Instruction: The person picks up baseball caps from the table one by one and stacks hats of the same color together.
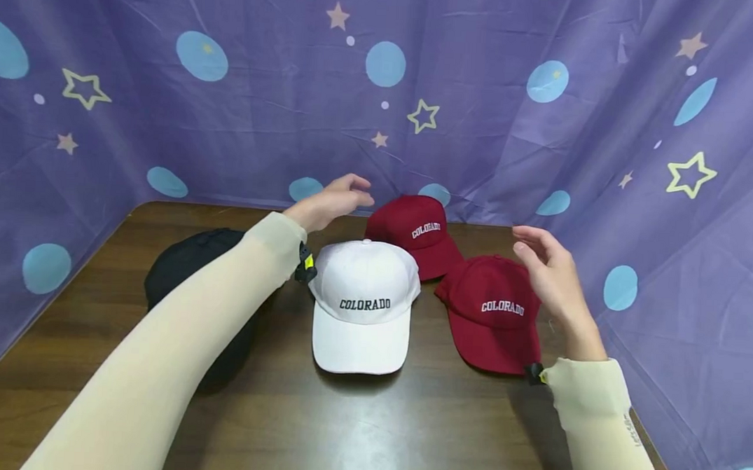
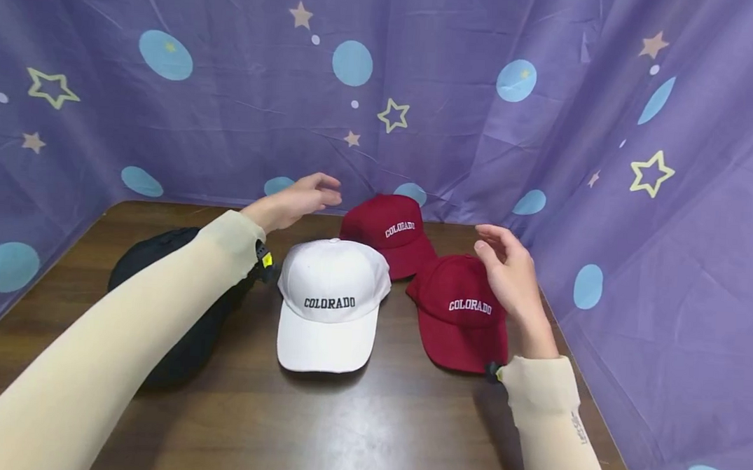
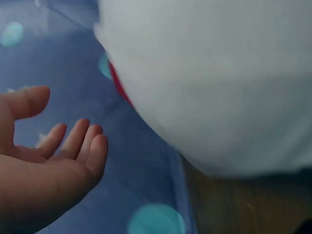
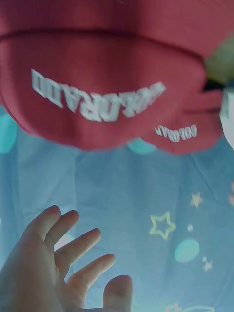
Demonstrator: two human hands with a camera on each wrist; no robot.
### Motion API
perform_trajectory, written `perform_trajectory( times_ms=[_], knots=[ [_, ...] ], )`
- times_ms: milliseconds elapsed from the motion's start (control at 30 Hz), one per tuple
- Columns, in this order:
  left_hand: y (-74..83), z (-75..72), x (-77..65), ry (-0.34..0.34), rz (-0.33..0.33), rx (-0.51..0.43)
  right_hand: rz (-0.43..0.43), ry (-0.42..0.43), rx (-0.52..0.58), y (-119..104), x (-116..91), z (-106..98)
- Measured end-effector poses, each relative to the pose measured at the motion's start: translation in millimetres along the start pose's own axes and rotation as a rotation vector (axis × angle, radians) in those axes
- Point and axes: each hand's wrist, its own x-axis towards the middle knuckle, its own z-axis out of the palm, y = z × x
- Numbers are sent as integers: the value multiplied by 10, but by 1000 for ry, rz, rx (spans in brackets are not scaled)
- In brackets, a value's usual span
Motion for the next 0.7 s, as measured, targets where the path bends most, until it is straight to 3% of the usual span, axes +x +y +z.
perform_trajectory(
  times_ms=[300, 500, 700],
  knots=[
    [-338, -168, 205, -93, -67, 80, -51, -53, 144, -300, -1, 178],
    [-459, -135, 393, -176, -79, 136, -46, -47, 254, -358, 5, 273],
    [-492, -62, 508, -217, -107, 151, -49, -59, 257, -355, 37, 323]
  ],
)
